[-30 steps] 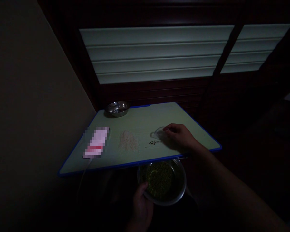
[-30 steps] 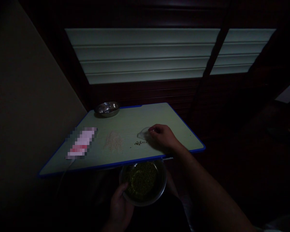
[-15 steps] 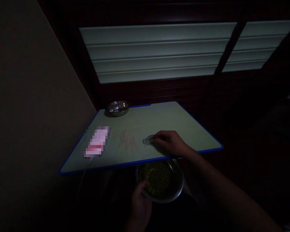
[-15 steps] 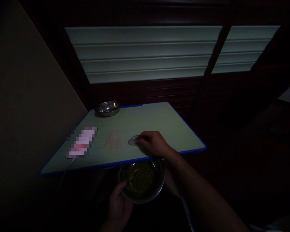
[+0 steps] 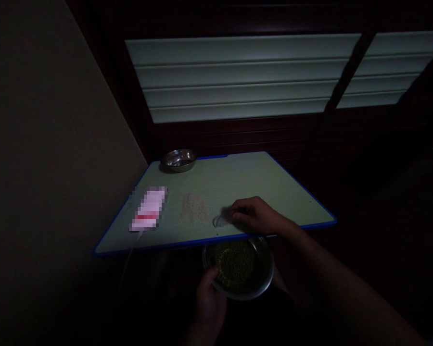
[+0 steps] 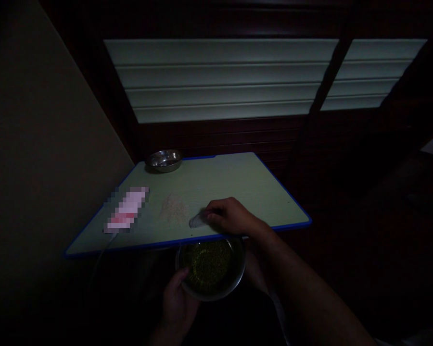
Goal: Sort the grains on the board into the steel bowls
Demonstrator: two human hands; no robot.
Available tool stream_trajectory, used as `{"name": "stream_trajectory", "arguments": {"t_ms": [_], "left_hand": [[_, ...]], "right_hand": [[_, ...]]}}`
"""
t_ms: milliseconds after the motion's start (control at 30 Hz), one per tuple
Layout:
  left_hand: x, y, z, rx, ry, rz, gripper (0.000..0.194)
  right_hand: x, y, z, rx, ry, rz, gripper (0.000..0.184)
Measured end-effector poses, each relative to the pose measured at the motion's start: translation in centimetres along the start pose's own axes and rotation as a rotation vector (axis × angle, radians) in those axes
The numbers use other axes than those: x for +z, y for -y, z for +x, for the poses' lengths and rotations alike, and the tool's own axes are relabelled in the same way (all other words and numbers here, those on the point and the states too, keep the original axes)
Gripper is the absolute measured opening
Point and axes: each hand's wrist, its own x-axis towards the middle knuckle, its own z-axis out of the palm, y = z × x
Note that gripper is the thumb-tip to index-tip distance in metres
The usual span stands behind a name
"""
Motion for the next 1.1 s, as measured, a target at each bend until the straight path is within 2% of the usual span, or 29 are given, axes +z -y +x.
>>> {"name": "stream_trajectory", "arguments": {"t_ms": [133,400,500,700,767,967,1100], "left_hand": [[0.0,0.0,0.1,-0.021,-0.028,-0.014,0.05],[-0.4,0.1,0.4,-0.001,0.009,-0.009,0.051],[-0.5,0.2,0.5,0.016,0.014,-0.002,0.049],[-0.4,0.6,0.1,-0.019,-0.023,0.037,0.043],[-0.4,0.8,0.0,-0.046,-0.026,0.044,0.04],[-0.3,0.9,-0.3,-0.052,-0.021,0.027,0.044],[-0.4,0.8,-0.4,-0.062,-0.026,0.039,0.045]], "right_hand": [[0.1,0.3,-0.4,-0.032,0.073,0.07,0.017],[0.1,0.2,-1.4,-0.058,0.077,0.149,0.012],[0.0,-0.4,-1.8,-0.005,-0.029,0.16,0.013],[-0.5,-1.7,-2.1,0.177,-0.541,0.046,0.016],[-0.4,-1.8,-1.9,0.194,-0.63,0.051,0.015],[0.0,-1.5,-1.5,0.195,-0.604,0.011,0.016],[0.1,-1.5,-1.6,0.164,-0.537,-0.054,0.015]]}}
